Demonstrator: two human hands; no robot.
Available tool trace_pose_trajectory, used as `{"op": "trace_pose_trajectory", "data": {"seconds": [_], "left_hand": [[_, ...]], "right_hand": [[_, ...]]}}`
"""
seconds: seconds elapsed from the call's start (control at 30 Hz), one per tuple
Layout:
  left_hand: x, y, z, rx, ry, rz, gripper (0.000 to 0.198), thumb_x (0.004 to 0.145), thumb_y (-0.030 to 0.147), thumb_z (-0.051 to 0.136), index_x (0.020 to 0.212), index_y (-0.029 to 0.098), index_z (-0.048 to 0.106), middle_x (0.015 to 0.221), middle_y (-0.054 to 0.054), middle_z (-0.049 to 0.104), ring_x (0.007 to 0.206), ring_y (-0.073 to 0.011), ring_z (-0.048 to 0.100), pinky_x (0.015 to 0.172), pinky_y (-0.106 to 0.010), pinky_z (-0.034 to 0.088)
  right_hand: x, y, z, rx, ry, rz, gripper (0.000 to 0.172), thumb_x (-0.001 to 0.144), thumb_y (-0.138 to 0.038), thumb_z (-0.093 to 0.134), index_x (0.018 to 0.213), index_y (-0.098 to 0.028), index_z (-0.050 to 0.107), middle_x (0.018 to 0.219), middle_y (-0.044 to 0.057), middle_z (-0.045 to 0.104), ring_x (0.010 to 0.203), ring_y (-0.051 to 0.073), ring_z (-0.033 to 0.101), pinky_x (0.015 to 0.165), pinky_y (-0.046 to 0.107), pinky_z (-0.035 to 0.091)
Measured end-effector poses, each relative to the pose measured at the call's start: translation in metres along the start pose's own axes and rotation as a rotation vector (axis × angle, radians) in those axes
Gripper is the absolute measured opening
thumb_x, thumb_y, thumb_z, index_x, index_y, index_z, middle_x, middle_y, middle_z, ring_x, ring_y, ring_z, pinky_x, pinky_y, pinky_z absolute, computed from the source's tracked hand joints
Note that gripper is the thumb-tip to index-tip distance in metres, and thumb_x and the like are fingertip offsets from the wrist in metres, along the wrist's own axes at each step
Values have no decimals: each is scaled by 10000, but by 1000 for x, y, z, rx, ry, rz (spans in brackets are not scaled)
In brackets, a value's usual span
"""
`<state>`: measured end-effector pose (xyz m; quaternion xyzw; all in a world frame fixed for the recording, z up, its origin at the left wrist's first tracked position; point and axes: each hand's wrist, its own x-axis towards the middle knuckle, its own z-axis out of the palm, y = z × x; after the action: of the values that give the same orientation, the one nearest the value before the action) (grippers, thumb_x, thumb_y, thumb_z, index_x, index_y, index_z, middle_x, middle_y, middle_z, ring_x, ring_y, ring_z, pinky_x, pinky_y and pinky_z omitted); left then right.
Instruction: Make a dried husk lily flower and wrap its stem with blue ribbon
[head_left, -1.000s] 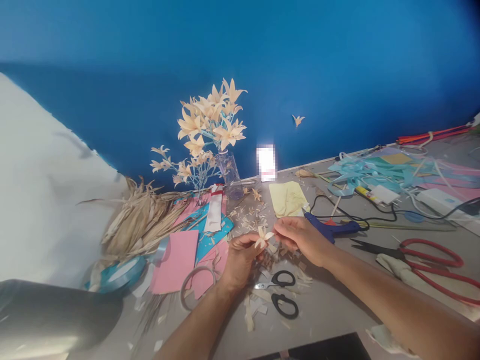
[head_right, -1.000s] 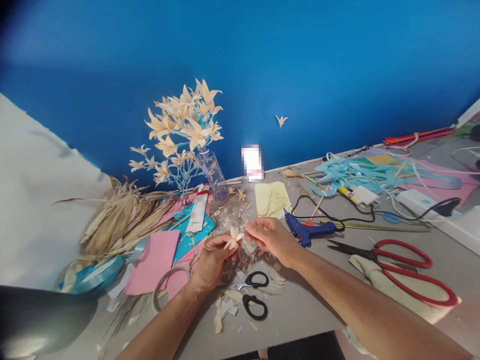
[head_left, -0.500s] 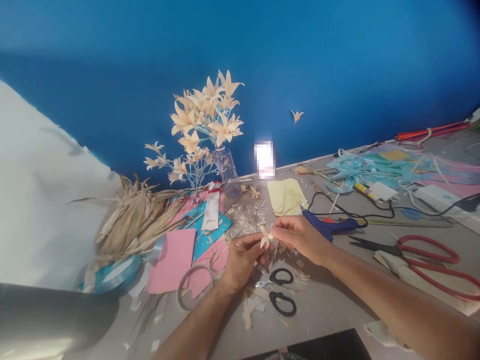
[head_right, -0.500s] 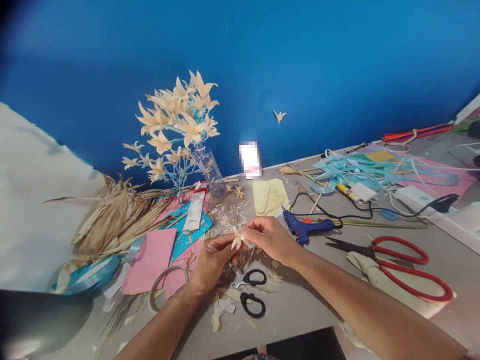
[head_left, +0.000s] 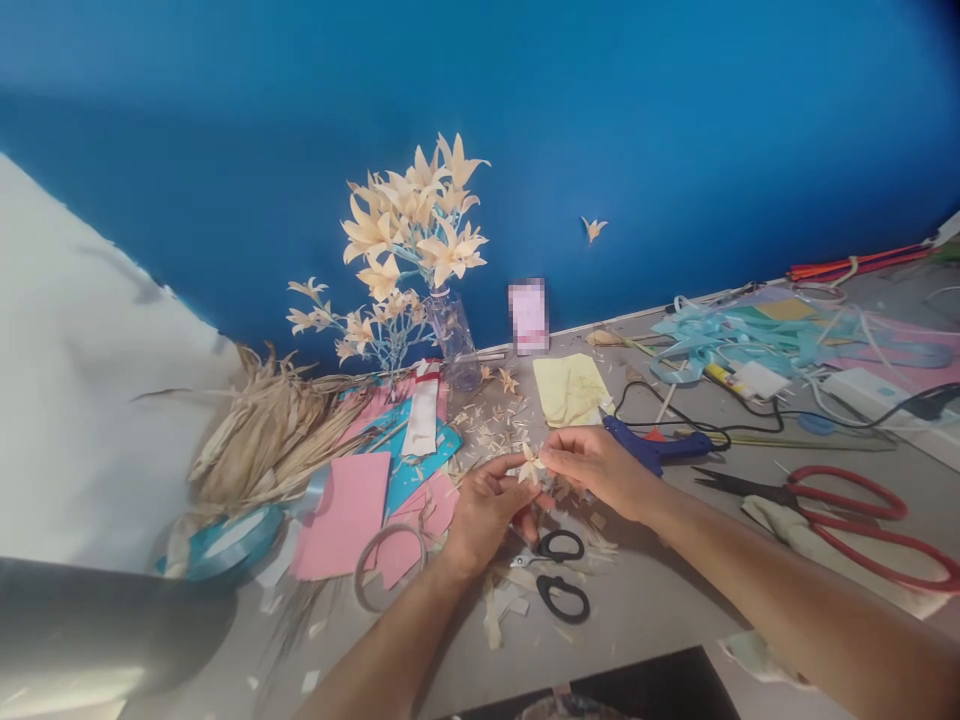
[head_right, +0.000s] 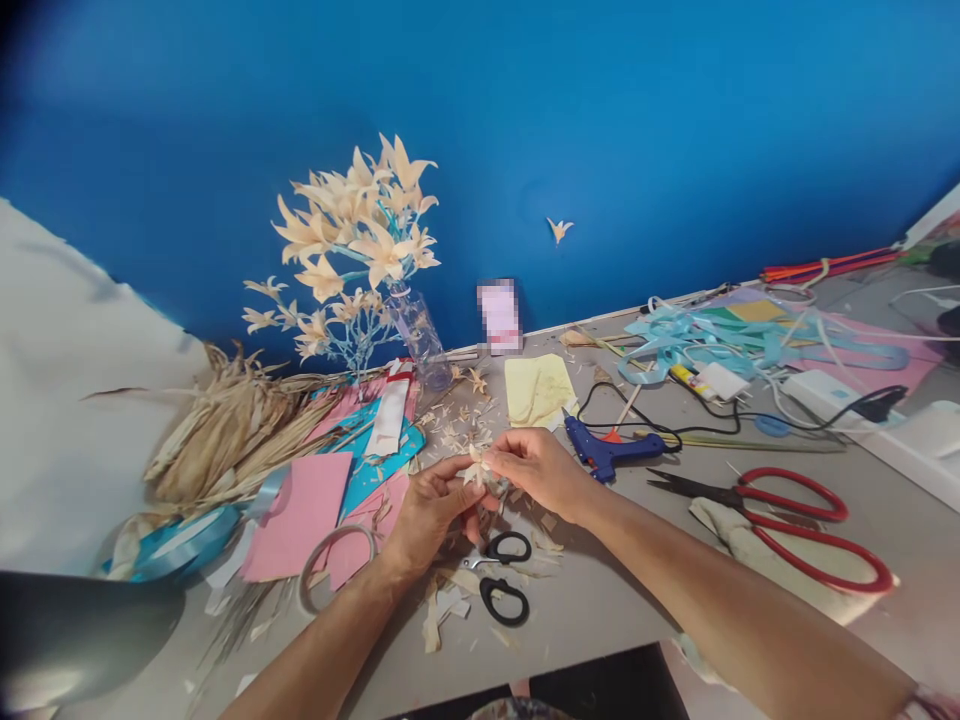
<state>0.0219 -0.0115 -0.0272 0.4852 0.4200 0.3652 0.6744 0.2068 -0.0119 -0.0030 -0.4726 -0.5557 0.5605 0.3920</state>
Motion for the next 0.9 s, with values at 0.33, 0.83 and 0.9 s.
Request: {"op": "trace_pose_trajectory", "data": {"seconds": [0.33, 0.83, 0.9], "left_hand": [[5, -3, -6, -2, 133, -18, 477, 734, 367, 750, 1138, 124, 684, 599, -12, 696, 350, -79, 478, 388, -199, 289], [-5, 9, -6, 434, 208, 557, 72, 811, 187, 700, 810, 210, 768, 778, -32, 669, 722, -160, 601, 640, -256, 445], [-5, 8, -4, 424, 208, 543, 85, 814, 185, 694, 761, 210, 757, 745, -25, 649, 700, -157, 582, 634, -258, 431]], "right_hand": [[1, -4, 0, 129, 0, 28, 406, 769, -555, 696, 667, -185, 564, 495, -77, 393, 481, 85, 284, 500, 256, 211], [1, -1, 0, 123, -6, 46, 346, 767, -478, 698, 633, -181, 582, 516, -63, 411, 487, 85, 310, 485, 252, 208], [0, -2, 0, 124, -17, 50, 351, 766, -485, 697, 637, -180, 582, 512, -64, 408, 489, 85, 310, 489, 248, 211]]}}
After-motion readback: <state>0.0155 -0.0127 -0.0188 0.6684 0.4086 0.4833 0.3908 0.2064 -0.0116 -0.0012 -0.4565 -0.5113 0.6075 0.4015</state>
